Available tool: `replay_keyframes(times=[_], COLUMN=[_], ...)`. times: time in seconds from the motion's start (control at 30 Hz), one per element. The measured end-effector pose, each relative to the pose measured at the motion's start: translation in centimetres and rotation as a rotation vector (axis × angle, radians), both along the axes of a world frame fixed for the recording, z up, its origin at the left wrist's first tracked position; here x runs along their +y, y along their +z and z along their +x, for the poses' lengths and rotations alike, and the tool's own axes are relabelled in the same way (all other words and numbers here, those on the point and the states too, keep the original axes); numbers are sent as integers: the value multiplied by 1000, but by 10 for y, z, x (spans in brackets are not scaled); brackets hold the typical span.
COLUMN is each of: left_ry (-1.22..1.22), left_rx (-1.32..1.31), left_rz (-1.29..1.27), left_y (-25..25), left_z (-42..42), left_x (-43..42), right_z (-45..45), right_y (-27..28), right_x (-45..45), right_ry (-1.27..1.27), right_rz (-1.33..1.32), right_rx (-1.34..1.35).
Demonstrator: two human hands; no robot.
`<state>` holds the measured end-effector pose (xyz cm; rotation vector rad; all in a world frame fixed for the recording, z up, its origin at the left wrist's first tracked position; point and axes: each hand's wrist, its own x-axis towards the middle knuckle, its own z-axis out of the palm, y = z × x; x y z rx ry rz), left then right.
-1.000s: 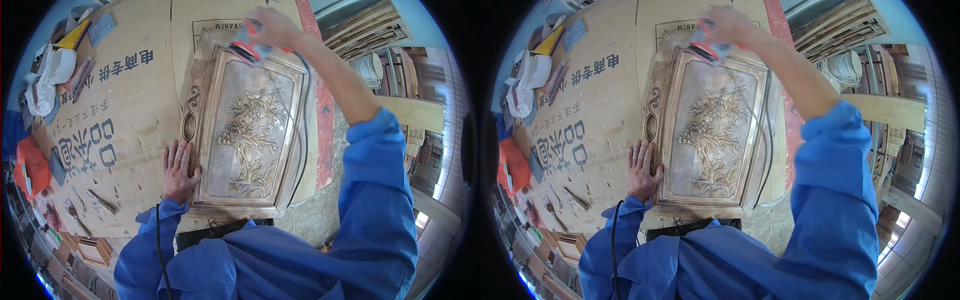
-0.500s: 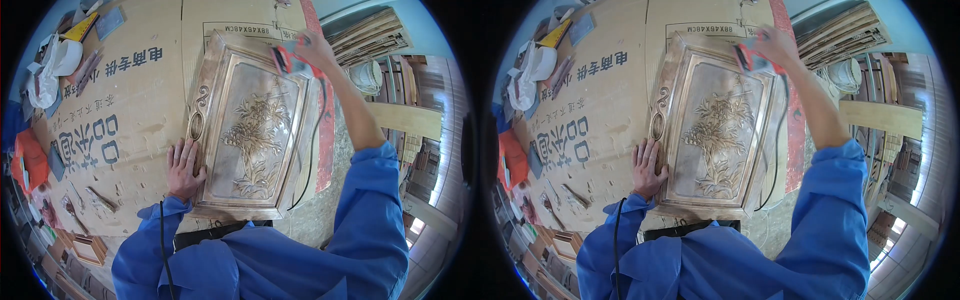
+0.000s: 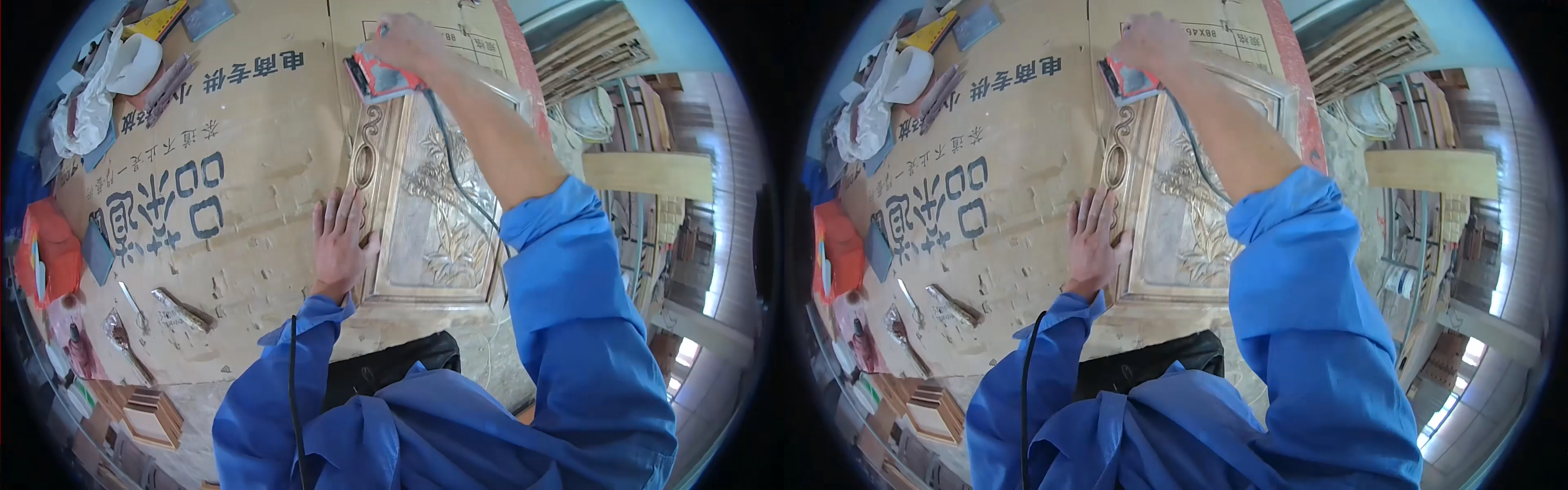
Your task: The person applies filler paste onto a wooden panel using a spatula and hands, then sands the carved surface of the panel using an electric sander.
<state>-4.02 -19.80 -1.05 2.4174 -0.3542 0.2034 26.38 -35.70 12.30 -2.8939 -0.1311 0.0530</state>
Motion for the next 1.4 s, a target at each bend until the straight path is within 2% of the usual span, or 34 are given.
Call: replay_keyframes(times=[0.1,0.17,0.23,0.37,0.5,0.6,0.67,0.87,0.93,1.0,1.07,1.17,1.23,1.33,1.4], left_ry=[-36,-58,-96,-207,-44,-19,85,-99,-217,-335,-404,-544,-558,-593,-588], left_rx=[22,42,49,88,178,227,308,426,343,266,234,120,139,180,178], left_rz=[-45,-65,-102,-185,-482,-514,-618,-349,-244,-146,-78,113,112,107,133], left_y=[-2,-2,0,0,0,1,13,23,19,15,13,11,8,7,11], left_z=[-39,-65,-97,-149,-165,-158,-148,-128,-119,-119,-118,-113,-111,-106,-101], left_x=[14,28,48,87,114,135,142,138,127,115,105,95,94,95,91], right_z=[-65,-121,-170,-267,-357,-415,-447,-504,-512,-522,-525,-524,-522,-517,-515], right_y=[2,15,16,12,12,11,16,22,21,12,14,17,17,23,15], right_x=[21,32,48,73,106,122,124,84,49,7,-35,-101,-123,-116,-89], right_ry=[-82,-123,-177,-251,-255,-228,-239,-316,-362,-483,-659,-878,-935,-867,-708], right_rz=[-63,78,-25,47,95,66,62,72,78,2,24,83,83,25,12], right_rx=[47,100,73,78,47,-21,44,66,82,108,76,203,149,203,141])
